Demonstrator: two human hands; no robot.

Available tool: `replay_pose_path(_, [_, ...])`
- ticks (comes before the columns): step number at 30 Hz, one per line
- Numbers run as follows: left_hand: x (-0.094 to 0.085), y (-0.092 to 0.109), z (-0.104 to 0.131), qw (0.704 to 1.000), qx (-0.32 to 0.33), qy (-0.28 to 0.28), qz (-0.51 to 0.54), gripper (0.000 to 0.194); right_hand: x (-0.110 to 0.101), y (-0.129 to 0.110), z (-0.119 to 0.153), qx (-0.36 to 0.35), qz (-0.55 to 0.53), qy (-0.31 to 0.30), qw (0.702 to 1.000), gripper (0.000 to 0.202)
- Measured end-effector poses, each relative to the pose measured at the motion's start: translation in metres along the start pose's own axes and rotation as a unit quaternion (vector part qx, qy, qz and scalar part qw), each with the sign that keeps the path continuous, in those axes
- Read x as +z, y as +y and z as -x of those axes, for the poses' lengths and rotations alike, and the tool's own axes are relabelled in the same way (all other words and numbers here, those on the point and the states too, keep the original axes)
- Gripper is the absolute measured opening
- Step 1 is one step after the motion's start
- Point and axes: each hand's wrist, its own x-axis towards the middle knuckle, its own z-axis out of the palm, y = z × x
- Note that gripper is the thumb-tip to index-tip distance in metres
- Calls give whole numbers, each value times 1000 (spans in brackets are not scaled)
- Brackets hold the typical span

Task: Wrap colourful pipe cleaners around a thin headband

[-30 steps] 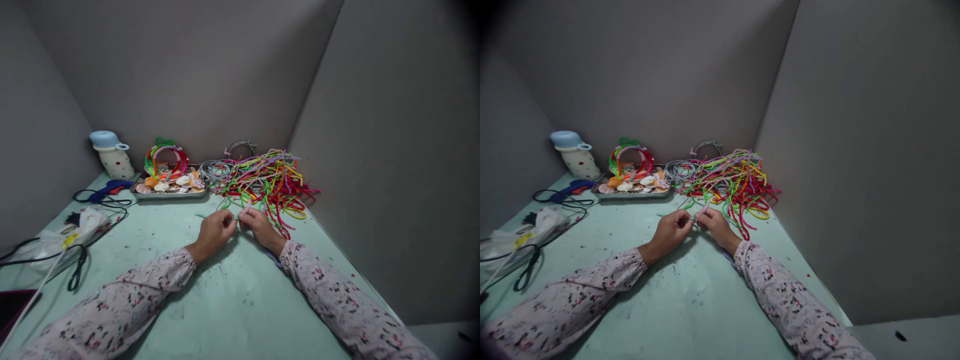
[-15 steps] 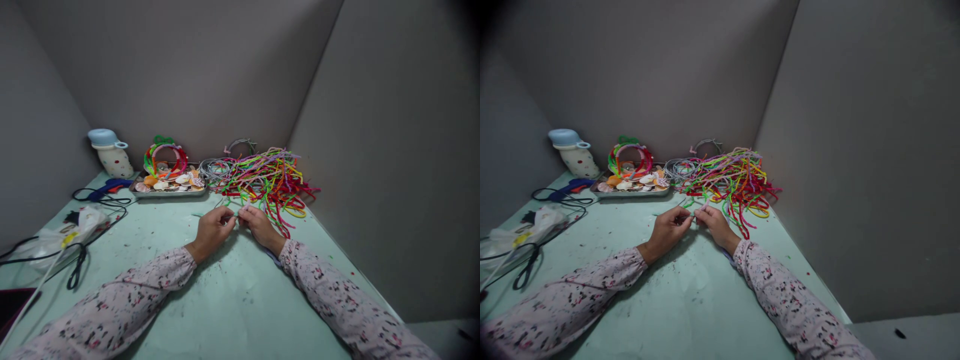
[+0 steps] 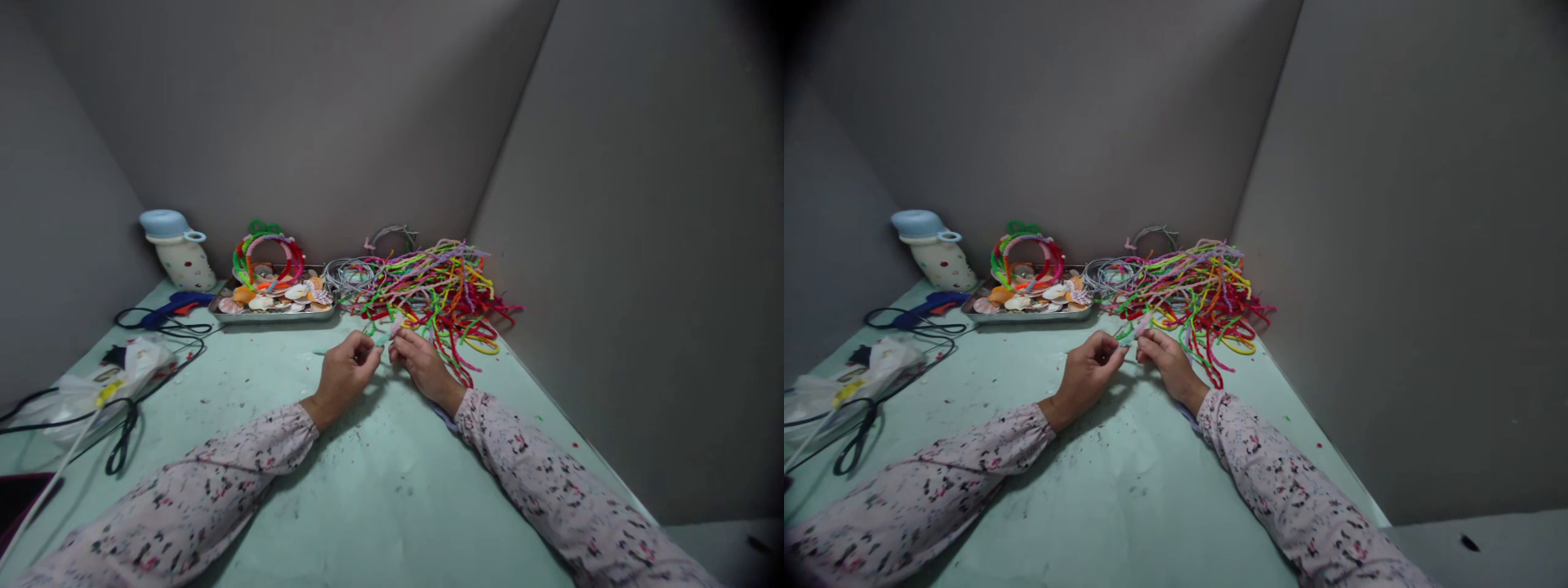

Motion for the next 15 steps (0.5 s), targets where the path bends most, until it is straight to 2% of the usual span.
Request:
replay_pose_path(3, [-1,1,0,1000,-15,3,19,19,1,-1,1,19,-56,-26,998,25])
replay_pose_path(9, [-1,3,1,998,-24,-2,51,18,8,-3,2,41,-47,-25,998,25])
replay_pose_path(11, [-1,2,0,998,-29,1,58,19,9,-3,2,27,-24,-7,999,22])
replay_pose_path(15, [0,1,-1,996,-42,9,72,22,7,-2,5,-46,52,84,994,17])
